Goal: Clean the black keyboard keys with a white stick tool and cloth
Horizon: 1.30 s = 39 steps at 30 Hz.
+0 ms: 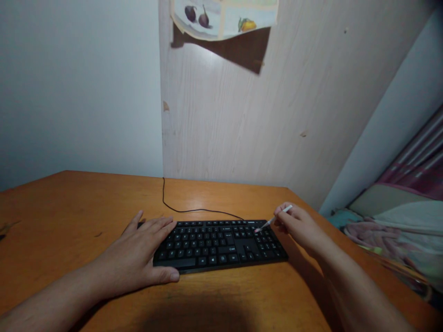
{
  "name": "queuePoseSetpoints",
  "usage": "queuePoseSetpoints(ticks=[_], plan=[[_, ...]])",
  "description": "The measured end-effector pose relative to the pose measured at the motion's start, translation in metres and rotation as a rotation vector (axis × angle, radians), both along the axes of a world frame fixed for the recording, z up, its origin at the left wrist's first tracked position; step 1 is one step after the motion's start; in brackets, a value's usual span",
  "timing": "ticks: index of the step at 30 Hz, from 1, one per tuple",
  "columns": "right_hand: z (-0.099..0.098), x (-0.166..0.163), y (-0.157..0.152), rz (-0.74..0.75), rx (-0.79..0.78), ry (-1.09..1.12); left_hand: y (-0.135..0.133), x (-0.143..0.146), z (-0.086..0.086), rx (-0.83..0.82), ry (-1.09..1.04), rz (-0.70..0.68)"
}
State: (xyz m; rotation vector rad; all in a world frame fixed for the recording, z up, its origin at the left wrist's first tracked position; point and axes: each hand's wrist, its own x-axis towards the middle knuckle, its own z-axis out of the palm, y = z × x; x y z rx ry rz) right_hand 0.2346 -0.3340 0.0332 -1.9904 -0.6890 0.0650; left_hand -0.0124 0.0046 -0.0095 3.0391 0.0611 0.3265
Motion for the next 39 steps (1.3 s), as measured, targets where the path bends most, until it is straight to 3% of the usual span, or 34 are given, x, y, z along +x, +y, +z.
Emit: queuePoseSetpoints(ticks=[9,11,13,17,20,25,35,37,39], plan=[[0.005,0.020,-0.025,-0.365,-0.354,-0.386,0.003,0.001,-0.003,0.011,-0.035,-0.011],[0.010,0.019,-0.029,-0.408,-0.362,-0.415,0.003,0.001,-0.003,0.010,-0.029,-0.011],[0.013,0.014,-0.028,-0.329,-0.241,-0.325,0.003,0.000,-0.003,0.012,-0.020,-0.010],[0.015,-0.003,-0.015,-0.027,0.062,0.016,0.004,0.000,-0.004,0.012,-0.011,-0.002],[0.012,-0.013,-0.005,0.075,0.104,0.133,0.003,0.000,-0.003,0.000,-0.019,-0.006],[0.005,-0.010,-0.002,0.090,-0.026,0.017,0.002,0.000,-0.001,0.002,-0.006,-0.002],[0.010,0.006,-0.022,-0.191,-0.418,-0.418,0.007,0.000,-0.007,0.005,-0.035,-0.020],[0.015,0.003,-0.024,-0.240,-0.420,-0.455,0.006,0.000,-0.007,0.007,-0.023,-0.021],[0.019,-0.003,-0.023,-0.194,-0.340,-0.411,0.006,0.000,-0.005,0.005,-0.024,-0.019]])
